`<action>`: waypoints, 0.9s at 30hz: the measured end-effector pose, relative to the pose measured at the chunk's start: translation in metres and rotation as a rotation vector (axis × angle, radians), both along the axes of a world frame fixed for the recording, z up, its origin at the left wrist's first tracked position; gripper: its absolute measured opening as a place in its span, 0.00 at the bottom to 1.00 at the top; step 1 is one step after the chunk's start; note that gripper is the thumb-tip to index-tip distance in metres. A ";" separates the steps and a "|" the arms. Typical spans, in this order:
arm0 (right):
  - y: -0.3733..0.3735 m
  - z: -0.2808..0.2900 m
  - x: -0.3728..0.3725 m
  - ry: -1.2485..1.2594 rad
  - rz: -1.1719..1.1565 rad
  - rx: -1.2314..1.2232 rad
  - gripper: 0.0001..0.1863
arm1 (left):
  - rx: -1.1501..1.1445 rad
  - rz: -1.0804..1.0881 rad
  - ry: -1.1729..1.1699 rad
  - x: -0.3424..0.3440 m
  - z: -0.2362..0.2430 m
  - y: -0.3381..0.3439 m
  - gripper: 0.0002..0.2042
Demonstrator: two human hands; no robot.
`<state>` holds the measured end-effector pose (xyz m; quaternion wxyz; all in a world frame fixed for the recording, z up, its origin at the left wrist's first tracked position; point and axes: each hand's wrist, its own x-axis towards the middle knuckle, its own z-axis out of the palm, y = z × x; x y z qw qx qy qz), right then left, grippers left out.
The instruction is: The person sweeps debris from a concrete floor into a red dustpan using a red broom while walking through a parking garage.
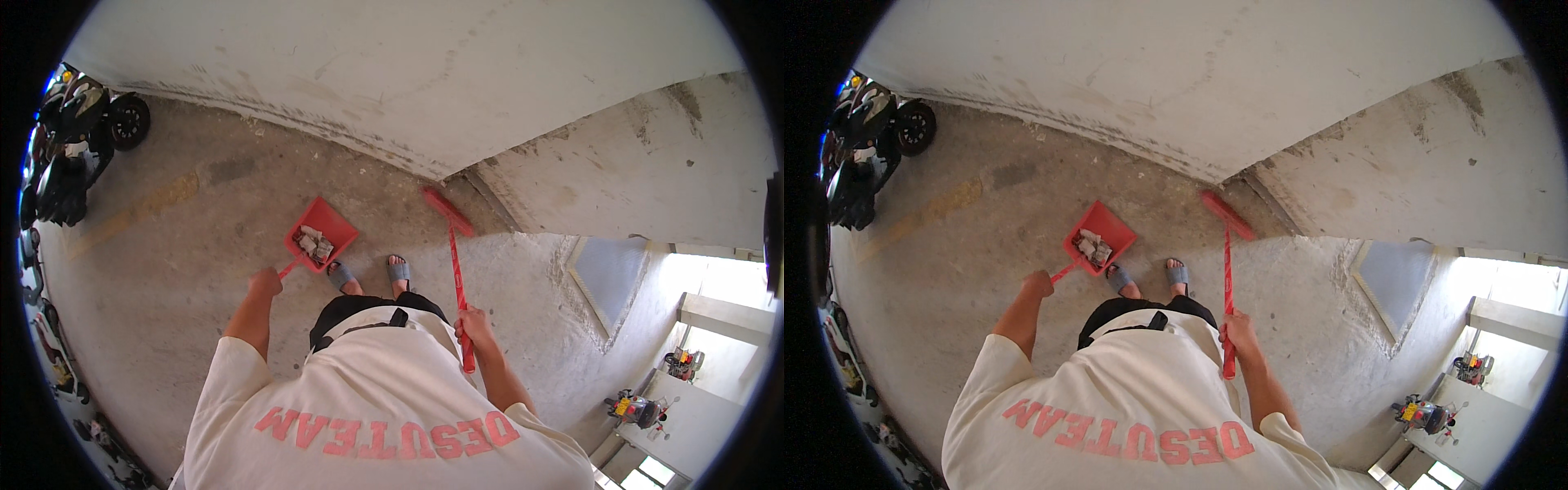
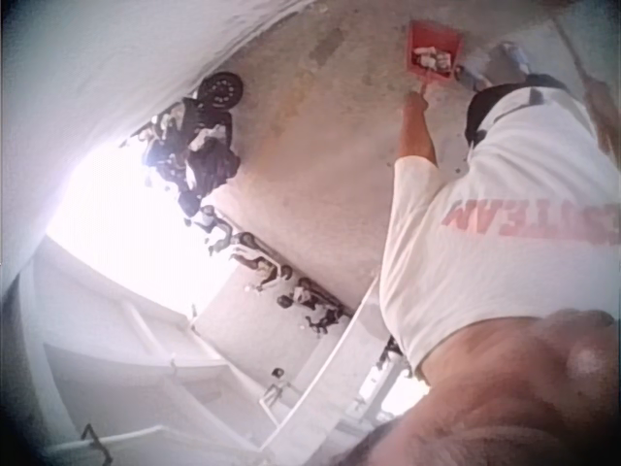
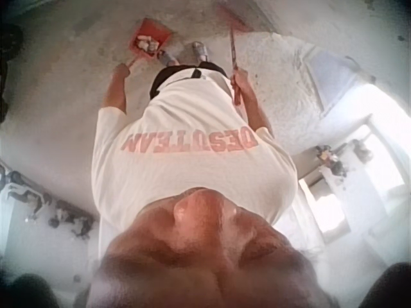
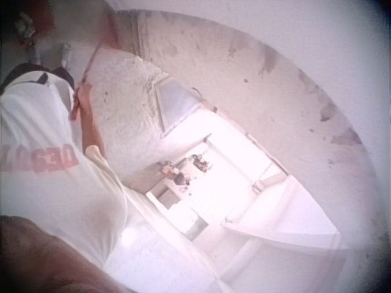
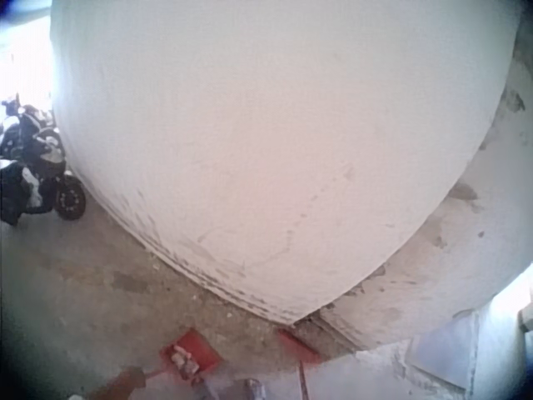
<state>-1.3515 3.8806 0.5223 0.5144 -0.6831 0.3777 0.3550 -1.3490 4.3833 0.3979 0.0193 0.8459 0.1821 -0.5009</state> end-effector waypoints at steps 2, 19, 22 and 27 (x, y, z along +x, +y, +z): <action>0.006 0.025 0.003 0.016 0.019 0.020 0.03 | -0.006 -0.004 -0.005 0.001 0.001 0.000 0.16; -0.028 -0.020 0.034 -0.083 -0.074 -0.118 0.05 | 0.018 0.098 -0.041 -0.031 0.004 0.012 0.16; -0.028 -0.022 0.035 -0.081 0.045 -0.135 0.07 | 0.034 0.096 -0.015 -0.025 0.010 0.006 0.15; -0.054 0.034 0.028 0.024 -0.034 -0.057 0.09 | 0.013 0.120 -0.015 -0.034 -0.004 0.014 0.15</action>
